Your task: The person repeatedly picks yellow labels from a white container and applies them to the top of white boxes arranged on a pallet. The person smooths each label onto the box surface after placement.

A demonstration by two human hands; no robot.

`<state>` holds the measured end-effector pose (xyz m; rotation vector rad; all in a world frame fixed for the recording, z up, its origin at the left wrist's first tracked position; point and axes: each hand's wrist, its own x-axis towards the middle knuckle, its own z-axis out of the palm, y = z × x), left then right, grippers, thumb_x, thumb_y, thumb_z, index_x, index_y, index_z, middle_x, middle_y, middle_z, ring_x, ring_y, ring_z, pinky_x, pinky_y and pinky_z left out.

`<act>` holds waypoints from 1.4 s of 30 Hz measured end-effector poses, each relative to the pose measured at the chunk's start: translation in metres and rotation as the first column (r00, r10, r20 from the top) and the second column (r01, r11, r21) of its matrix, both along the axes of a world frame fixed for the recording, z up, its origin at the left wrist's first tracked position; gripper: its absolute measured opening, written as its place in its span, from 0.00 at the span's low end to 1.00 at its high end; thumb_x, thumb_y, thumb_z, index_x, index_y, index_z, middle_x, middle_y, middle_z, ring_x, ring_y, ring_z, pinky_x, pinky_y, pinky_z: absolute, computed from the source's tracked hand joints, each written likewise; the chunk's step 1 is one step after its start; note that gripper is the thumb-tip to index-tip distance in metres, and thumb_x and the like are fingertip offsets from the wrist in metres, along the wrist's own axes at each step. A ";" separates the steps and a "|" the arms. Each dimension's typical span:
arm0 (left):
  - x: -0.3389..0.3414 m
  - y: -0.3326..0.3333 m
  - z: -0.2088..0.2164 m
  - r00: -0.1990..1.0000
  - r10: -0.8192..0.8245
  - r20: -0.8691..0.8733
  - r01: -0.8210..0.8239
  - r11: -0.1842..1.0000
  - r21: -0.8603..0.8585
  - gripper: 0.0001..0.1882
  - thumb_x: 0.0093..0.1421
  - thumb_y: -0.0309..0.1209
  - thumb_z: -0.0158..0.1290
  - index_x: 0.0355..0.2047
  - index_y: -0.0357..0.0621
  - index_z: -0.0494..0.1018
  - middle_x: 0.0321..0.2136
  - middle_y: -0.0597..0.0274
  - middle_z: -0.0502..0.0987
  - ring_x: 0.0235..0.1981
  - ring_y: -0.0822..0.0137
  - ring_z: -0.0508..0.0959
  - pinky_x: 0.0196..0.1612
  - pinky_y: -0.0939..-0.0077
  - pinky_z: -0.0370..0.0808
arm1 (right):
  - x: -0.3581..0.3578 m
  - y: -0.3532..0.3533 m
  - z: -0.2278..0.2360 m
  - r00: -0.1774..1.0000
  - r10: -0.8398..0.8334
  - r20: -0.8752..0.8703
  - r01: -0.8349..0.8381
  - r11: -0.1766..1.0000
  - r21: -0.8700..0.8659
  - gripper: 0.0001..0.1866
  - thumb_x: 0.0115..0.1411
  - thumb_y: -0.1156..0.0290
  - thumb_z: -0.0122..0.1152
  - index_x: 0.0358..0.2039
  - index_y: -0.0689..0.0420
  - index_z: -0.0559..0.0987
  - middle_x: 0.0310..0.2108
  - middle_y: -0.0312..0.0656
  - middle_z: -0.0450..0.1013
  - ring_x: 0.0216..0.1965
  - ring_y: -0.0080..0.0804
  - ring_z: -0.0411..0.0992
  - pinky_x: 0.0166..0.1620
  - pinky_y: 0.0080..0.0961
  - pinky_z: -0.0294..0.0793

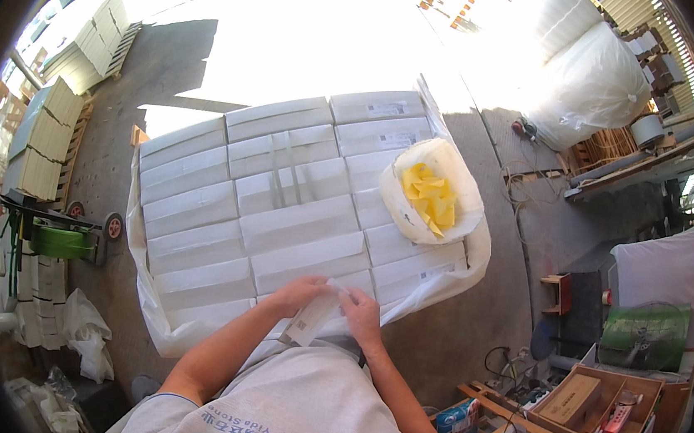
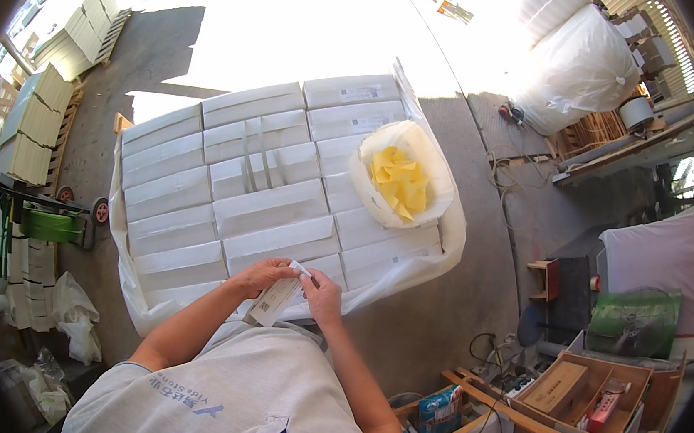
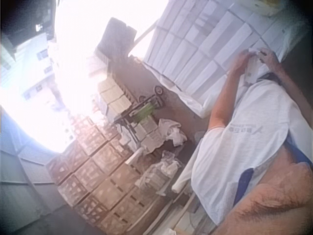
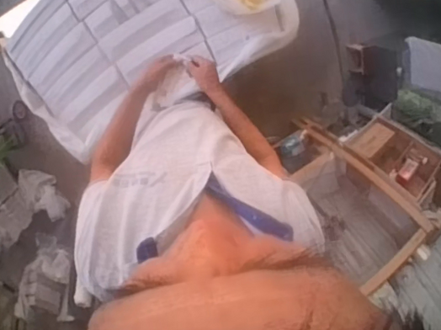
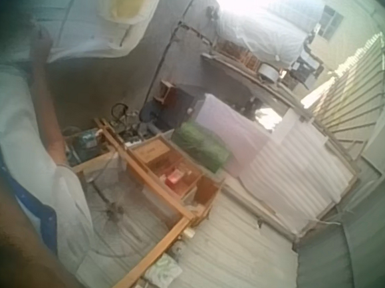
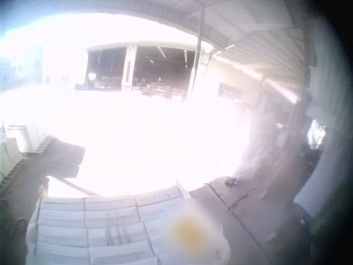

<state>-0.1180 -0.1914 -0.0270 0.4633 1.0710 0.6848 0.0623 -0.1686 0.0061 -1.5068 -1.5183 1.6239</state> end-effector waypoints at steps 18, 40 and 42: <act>-0.010 0.000 0.004 0.993 0.000 -0.116 0.009 0.997 0.082 0.15 0.60 0.43 0.58 0.38 0.45 0.76 0.29 0.65 0.76 0.27 0.73 0.74 0.30 0.74 0.73 | 0.015 0.005 -0.011 0.896 -0.170 -0.410 -0.004 0.921 -0.390 0.12 0.62 0.68 0.61 0.43 0.63 0.80 0.32 0.37 0.78 0.30 0.22 0.75 0.29 0.16 0.69; -0.008 -0.004 0.013 0.885 -0.100 -0.454 0.241 0.934 0.265 0.13 0.63 0.38 0.53 0.38 0.40 0.77 0.28 0.64 0.78 0.30 0.72 0.74 0.34 0.73 0.73 | 0.009 0.006 0.005 0.997 0.073 -0.036 -0.077 0.991 -0.105 0.11 0.59 0.68 0.61 0.34 0.64 0.81 0.24 0.37 0.77 0.25 0.20 0.73 0.31 0.18 0.70; -0.006 -0.005 0.017 0.838 -0.119 -0.532 0.296 0.919 0.261 0.12 0.62 0.38 0.54 0.37 0.41 0.77 0.28 0.62 0.78 0.30 0.72 0.75 0.35 0.72 0.73 | 0.009 0.005 0.002 0.995 0.096 0.004 -0.096 0.991 -0.094 0.11 0.59 0.67 0.61 0.33 0.64 0.81 0.22 0.38 0.77 0.24 0.20 0.73 0.30 0.19 0.71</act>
